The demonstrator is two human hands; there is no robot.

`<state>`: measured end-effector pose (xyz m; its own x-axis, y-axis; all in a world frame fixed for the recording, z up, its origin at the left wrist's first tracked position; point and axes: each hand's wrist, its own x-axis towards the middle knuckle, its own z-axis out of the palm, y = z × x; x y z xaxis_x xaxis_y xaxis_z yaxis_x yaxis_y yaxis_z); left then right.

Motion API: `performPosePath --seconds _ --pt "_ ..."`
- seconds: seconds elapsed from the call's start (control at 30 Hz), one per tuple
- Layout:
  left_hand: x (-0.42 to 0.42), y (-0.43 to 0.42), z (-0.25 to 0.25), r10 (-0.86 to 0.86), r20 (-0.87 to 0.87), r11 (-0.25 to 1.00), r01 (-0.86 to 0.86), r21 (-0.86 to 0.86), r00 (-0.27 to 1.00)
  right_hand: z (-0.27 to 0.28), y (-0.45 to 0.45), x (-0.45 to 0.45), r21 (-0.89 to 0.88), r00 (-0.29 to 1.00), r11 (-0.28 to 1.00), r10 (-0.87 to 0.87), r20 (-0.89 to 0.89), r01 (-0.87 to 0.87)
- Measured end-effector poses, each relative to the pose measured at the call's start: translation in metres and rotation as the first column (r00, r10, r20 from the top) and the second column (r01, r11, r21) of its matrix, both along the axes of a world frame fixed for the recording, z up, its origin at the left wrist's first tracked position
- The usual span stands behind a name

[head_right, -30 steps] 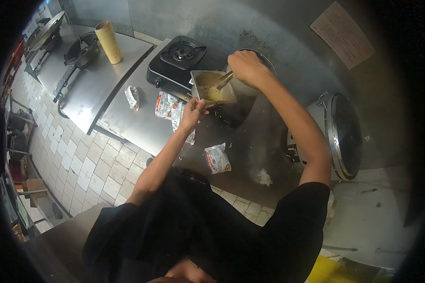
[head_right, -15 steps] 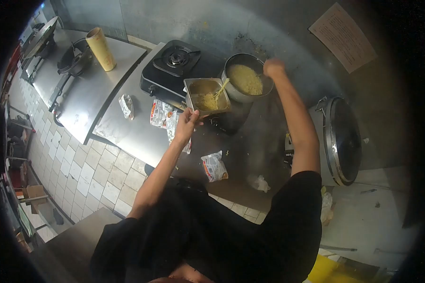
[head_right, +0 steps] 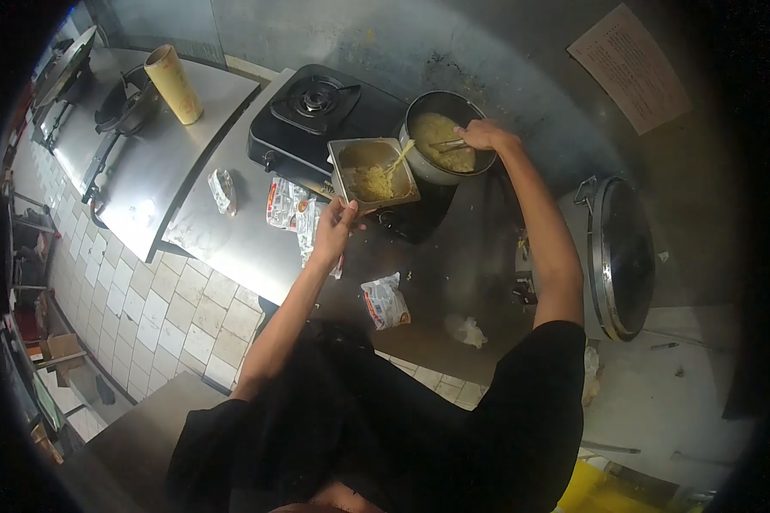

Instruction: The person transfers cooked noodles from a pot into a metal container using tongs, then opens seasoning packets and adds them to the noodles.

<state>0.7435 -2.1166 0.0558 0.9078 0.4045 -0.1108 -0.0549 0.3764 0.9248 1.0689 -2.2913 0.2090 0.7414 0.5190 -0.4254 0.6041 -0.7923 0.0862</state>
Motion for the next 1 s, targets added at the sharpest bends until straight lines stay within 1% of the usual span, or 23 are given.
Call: performPosePath --seconds 0.03,0.1,0.13,0.2,0.23,0.3,0.33,0.4,0.43,0.5,0.53,0.6,0.63,0.67,0.73,0.77,0.83,0.87,0.9,0.93,0.97,1.0 --pt "-0.001 0.000 0.004 0.004 -0.018 1.000 -0.004 0.007 1.000 -0.005 -0.003 0.001 0.000 1.000 1.000 -0.002 -0.002 0.002" --pt "0.000 0.000 0.008 0.008 -0.032 1.000 -0.007 0.015 0.999 0.006 0.003 -0.019 -0.022 0.993 0.994 0.109 0.046 -0.108" --pt "0.000 0.000 0.009 0.012 -0.014 1.000 -0.012 -0.004 1.000 0.012 0.004 -0.025 -0.021 0.993 0.994 0.109 0.047 -0.108" --pt "0.000 0.002 0.013 0.020 0.006 1.000 -0.019 -0.019 1.000 0.022 0.009 -0.031 -0.112 0.943 0.982 0.178 0.281 -0.152" --pt "-0.001 0.002 0.014 0.015 -0.007 1.000 -0.015 -0.016 1.000 0.031 0.010 -0.031 -0.111 0.943 0.982 0.180 0.281 -0.154" --pt "-0.002 0.002 0.014 0.009 -0.022 1.000 -0.009 -0.012 1.000 0.048 0.012 -0.028 -0.224 0.926 0.970 0.166 0.339 -0.092" --pt "-0.001 0.002 0.012 0.020 0.006 1.000 -0.020 -0.015 1.000 0.055 0.012 -0.027 -0.223 0.926 0.971 0.163 0.340 -0.090" --pt "0.003 0.000 0.002 0.030 0.037 0.999 -0.029 -0.020 0.999 0.064 0.011 -0.024 -0.365 0.925 0.931 0.119 0.361 0.023" --pt "0.004 0.000 -0.004 0.034 0.049 0.999 -0.033 -0.011 0.998 0.061 0.008 -0.022 -0.364 0.925 0.931 0.117 0.362 0.025" --pt "0.004 0.001 -0.005 0.037 0.069 0.999 -0.037 0.002 0.997 0.045 -0.004 -0.012 -0.384 0.935 0.923 0.153 0.320 -0.020" --pt "0.002 0.002 -0.002 0.010 0.052 1.000 -0.010 -0.001 0.999 0.035 -0.008 -0.009 -0.382 0.933 0.924 0.154 0.327 -0.018" --pt "0.001 0.002 0.001 -0.008 0.044 1.000 0.009 -0.004 0.999 0.015 -0.013 -0.003 -0.204 0.964 0.979 0.025 0.264 0.030" --pt "0.001 0.002 0.000 -0.009 0.050 1.000 0.009 -0.014 0.999 0.010 -0.013 0.004 -0.174 0.982 0.982 -0.045 0.184 0.078" --pt "0.001 0.002 0.000 -0.008 0.052 1.000 0.009 -0.026 0.999 0.012 -0.010 0.005 -0.175 0.981 0.982 -0.037 0.188 0.070" --pt "0.001 0.002 0.000 -0.004 0.044 1.000 0.005 -0.027 0.999 0.011 -0.008 0.006 -0.134 0.983 0.981 -0.154 -0.096 0.140" --pt "0.001 0.001 0.000 -0.009 0.035 1.000 0.009 -0.028 0.999 0.009 -0.005 0.002 -0.134 0.984 0.981 -0.151 -0.097 0.137" --pt "0.001 0.000 -0.001 -0.006 0.044 0.999 0.007 -0.033 0.999 -0.002 -0.002 -0.011 -0.067 1.000 0.998 0.016 -0.021 -0.018" --pt "0.002 0.000 -0.001 -0.002 0.055 0.999 0.005 -0.039 0.998 -0.012 -0.003 -0.015 -0.064 1.000 0.998 0.015 -0.021 -0.017" --pt "0.002 0.000 0.000 -0.003 0.055 0.999 0.005 -0.037 0.999 -0.024 -0.004 -0.018 -0.064 0.980 0.989 0.140 0.141 -0.132" --pt "0.001 0.000 0.001 -0.003 0.053 0.999 0.005 -0.040 0.999 -0.033 -0.006 -0.021 -0.083 0.919 0.966 0.257 0.299 -0.244" --pt "0.002 0.001 0.002 -0.001 0.054 0.999 0.004 -0.045 0.999 -0.031 -0.004 -0.027 -0.082 0.918 0.966 0.258 0.300 -0.245" --pt "0.001 0.001 0.003 0.001 0.054 0.999 0.002 -0.046 0.999 -0.026 -0.001 -0.036 -0.100 0.906 0.951 0.308 0.290 -0.291"
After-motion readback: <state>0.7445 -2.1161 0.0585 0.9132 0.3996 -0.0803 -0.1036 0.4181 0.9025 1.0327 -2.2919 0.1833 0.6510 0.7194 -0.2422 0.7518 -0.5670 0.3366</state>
